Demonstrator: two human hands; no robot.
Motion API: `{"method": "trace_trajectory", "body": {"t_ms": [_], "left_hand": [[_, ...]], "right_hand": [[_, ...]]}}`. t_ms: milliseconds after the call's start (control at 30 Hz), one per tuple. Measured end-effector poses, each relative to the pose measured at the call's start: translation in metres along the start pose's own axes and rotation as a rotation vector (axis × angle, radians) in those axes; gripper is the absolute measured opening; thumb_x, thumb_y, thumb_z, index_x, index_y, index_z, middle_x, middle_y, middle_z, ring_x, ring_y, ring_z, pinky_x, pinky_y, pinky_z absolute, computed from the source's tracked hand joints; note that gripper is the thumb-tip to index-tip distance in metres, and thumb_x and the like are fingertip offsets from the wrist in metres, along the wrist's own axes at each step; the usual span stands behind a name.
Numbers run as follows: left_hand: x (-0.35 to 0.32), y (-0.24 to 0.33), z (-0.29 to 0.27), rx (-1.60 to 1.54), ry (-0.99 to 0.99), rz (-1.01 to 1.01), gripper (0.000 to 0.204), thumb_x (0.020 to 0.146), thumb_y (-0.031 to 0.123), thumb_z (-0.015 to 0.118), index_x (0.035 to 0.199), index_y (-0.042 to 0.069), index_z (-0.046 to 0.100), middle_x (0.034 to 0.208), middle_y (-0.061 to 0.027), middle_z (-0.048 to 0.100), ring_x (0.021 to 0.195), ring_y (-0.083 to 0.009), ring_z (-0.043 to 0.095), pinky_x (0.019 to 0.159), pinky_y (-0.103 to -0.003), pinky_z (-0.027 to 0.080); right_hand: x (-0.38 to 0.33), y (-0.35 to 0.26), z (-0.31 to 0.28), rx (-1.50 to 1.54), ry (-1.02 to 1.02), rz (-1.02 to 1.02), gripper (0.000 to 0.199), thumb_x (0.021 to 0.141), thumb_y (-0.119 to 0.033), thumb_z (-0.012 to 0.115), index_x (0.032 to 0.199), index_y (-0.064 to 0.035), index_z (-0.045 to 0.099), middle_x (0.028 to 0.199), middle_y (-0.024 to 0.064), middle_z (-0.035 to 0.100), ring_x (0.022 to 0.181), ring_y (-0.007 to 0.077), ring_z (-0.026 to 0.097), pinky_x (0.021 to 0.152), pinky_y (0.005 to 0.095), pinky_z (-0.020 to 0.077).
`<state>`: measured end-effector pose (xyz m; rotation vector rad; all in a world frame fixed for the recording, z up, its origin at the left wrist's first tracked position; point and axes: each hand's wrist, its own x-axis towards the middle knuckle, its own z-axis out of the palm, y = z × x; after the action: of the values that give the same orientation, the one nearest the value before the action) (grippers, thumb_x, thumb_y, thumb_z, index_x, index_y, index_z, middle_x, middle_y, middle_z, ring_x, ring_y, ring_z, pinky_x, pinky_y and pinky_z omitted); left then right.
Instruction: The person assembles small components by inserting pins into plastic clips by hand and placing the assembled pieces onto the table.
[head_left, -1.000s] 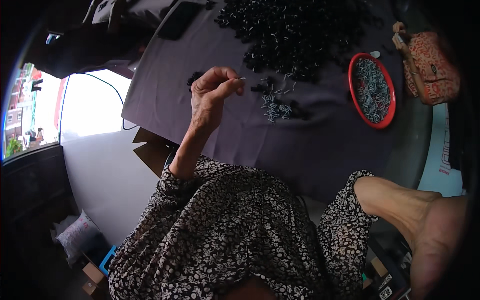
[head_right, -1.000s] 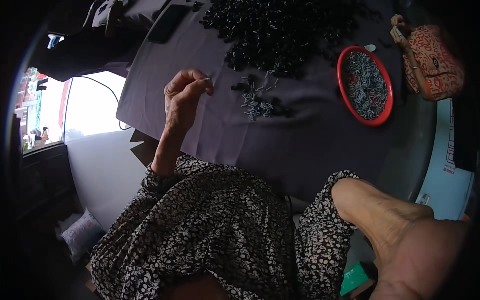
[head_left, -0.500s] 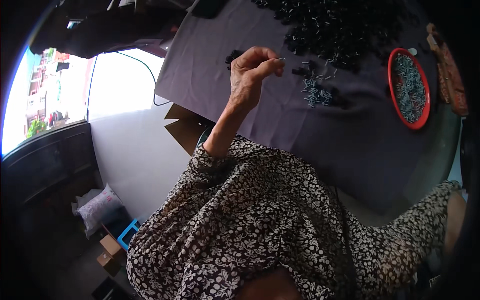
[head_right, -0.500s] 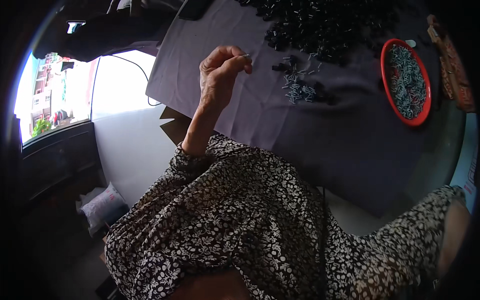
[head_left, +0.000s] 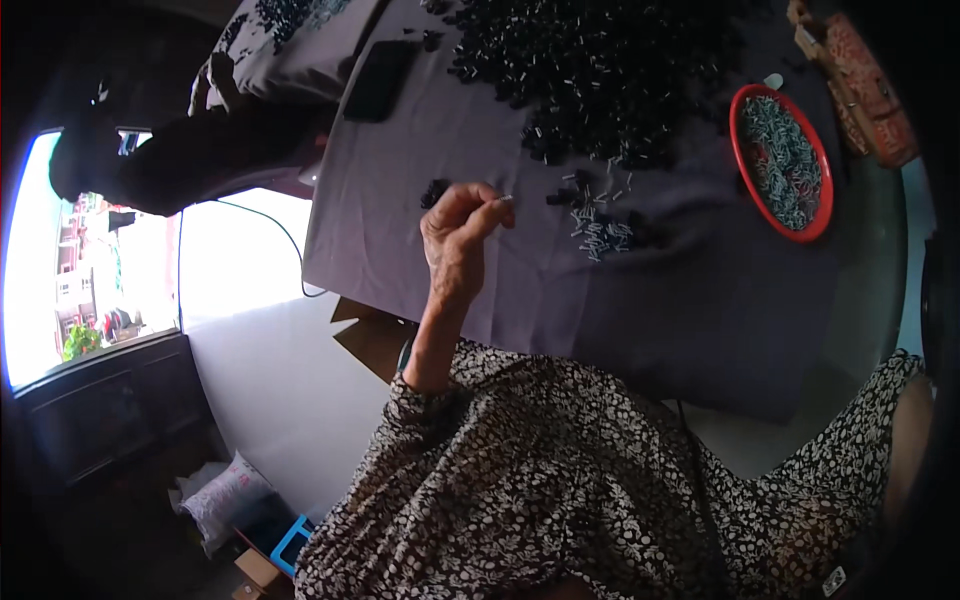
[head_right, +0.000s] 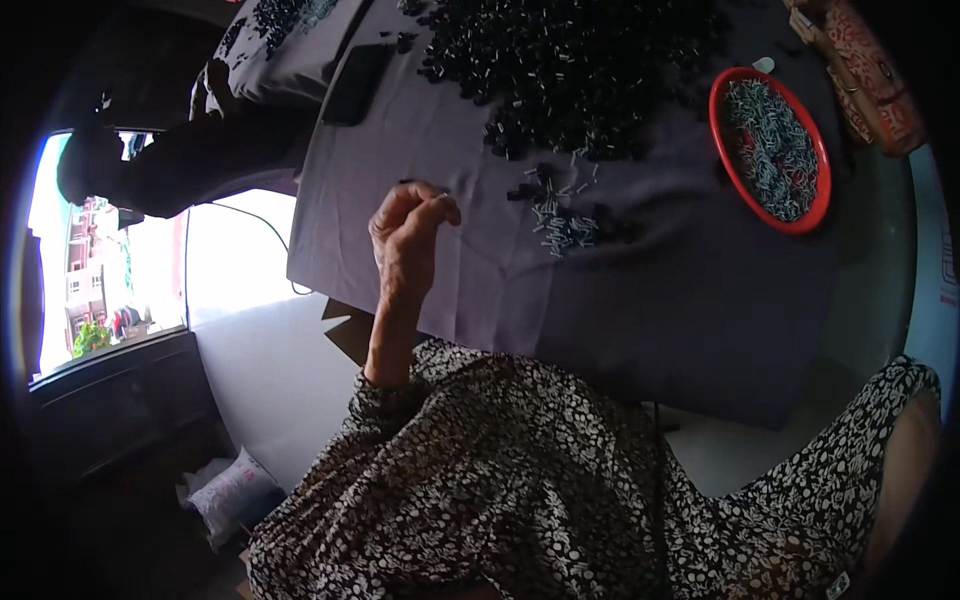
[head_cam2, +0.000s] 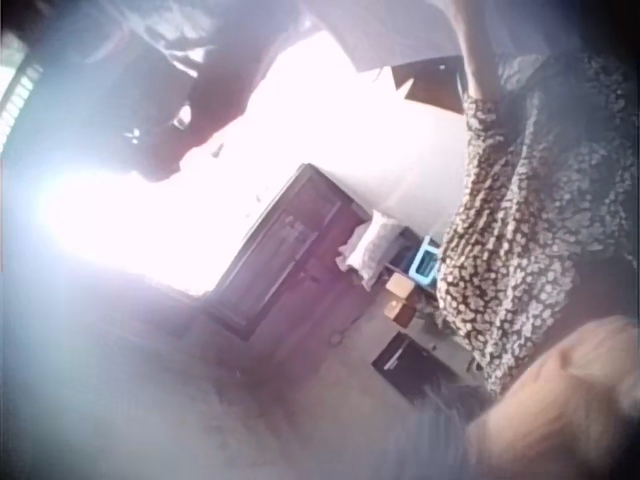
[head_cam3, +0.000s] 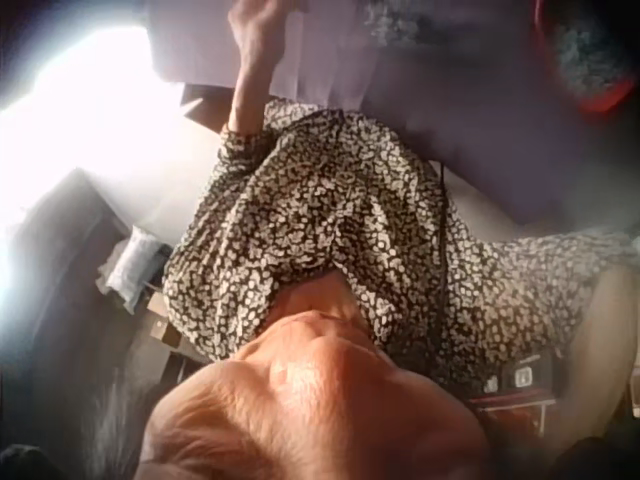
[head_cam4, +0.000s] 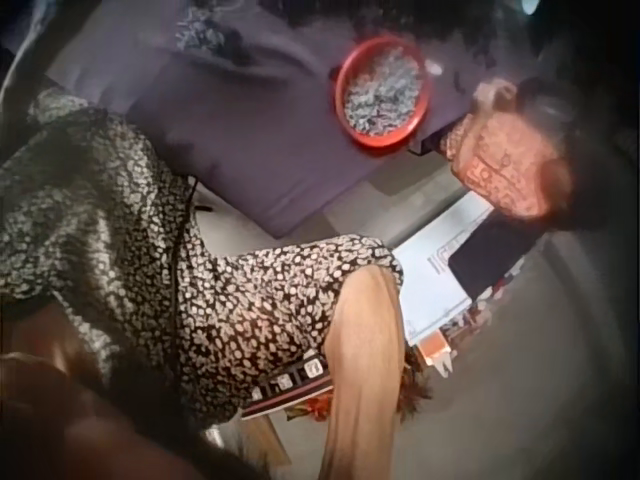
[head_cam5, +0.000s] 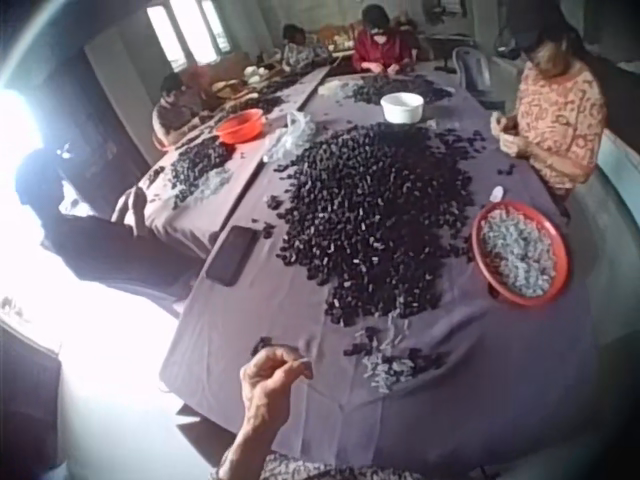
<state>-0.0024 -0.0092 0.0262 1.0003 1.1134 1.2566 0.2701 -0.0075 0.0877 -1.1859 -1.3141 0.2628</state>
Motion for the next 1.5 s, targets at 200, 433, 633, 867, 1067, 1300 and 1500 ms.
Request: {"method": "trace_trajectory", "body": {"t_ms": [200,433,633,867,1067,1300,1500], "left_hand": [[0.000,0.000,0.009,0.021,0.009,-0.003,0.006,0.075,0.006,0.060,0.077,0.000,0.058,0.067,-0.0045,0.059,0.066,-0.0102,0.054,0.064,-0.022,0.041],[0.009,0.000,0.003,-0.258,-0.035,-0.012,0.004,0.077,0.004,0.059,0.076,0.000,0.059,0.071,-0.0058,0.058,0.066,-0.0123,0.055,0.066,-0.025,0.044],[0.016,-0.009,0.015,-0.492,-0.111,-0.092,0.004,0.080,0.003,0.056,0.082,0.000,0.058,0.074,-0.0065,0.059,0.065,-0.0133,0.056,0.066,-0.026,0.046],[0.015,-0.010,0.036,-0.579,-0.214,-0.135,0.006,0.081,0.004,0.057,0.085,-0.001,0.056,0.075,-0.0071,0.059,0.067,-0.0134,0.055,0.065,-0.026,0.046],[0.013,-0.006,0.043,-0.501,-0.253,-0.121,0.007,0.081,0.004,0.058,0.086,-0.002,0.057,0.075,-0.0061,0.059,0.068,-0.0117,0.054,0.065,-0.025,0.046],[0.012,-0.006,0.039,-0.390,-0.312,-0.089,0.017,0.080,0.005,0.062,0.096,-0.002,0.061,0.081,-0.0057,0.062,0.074,-0.0114,0.057,0.071,-0.025,0.048],[0.009,-0.007,0.040,-0.330,-0.290,-0.101,0.017,0.079,0.004,0.063,0.095,-0.001,0.061,0.080,-0.0074,0.063,0.072,-0.0131,0.059,0.070,-0.027,0.049]], "right_hand": [[0.003,-0.001,-0.007,-0.058,0.019,0.000,0.029,0.086,-0.011,0.035,0.099,0.0051,0.056,0.091,0.0137,0.060,0.083,0.0214,0.058,0.081,0.0292,0.0450],[0.018,-0.021,-0.026,-0.174,-0.131,-0.009,0.030,0.087,-0.011,0.034,0.098,0.0054,0.057,0.090,0.0138,0.060,0.082,0.0218,0.058,0.081,0.0294,0.0450],[0.038,-0.037,-0.023,-0.248,-0.147,-0.088,0.031,0.087,-0.011,0.033,0.097,0.0055,0.057,0.090,0.0139,0.060,0.082,0.0221,0.058,0.081,0.0296,0.0451],[-0.028,-0.006,0.074,0.261,-0.653,0.182,0.027,0.076,0.009,0.048,0.098,0.0023,0.061,0.088,0.0062,0.063,0.081,0.0106,0.059,0.074,0.0216,0.0475],[-0.024,-0.010,0.074,0.216,-0.654,0.125,0.031,0.069,0.005,0.045,0.095,0.0020,0.060,0.085,0.0066,0.063,0.078,0.0106,0.058,0.071,0.0233,0.0472],[-0.025,-0.002,0.075,0.073,-0.610,-0.108,0.027,0.063,0.009,0.047,0.088,0.0019,0.057,0.077,0.0132,0.059,0.068,0.0278,0.059,0.060,0.0321,0.0478],[-0.026,0.000,0.069,-0.097,-0.660,-0.228,0.029,0.066,0.006,0.045,0.093,0.0008,0.055,0.081,0.0137,0.060,0.073,0.0308,0.059,0.065,0.0336,0.0472]]}}
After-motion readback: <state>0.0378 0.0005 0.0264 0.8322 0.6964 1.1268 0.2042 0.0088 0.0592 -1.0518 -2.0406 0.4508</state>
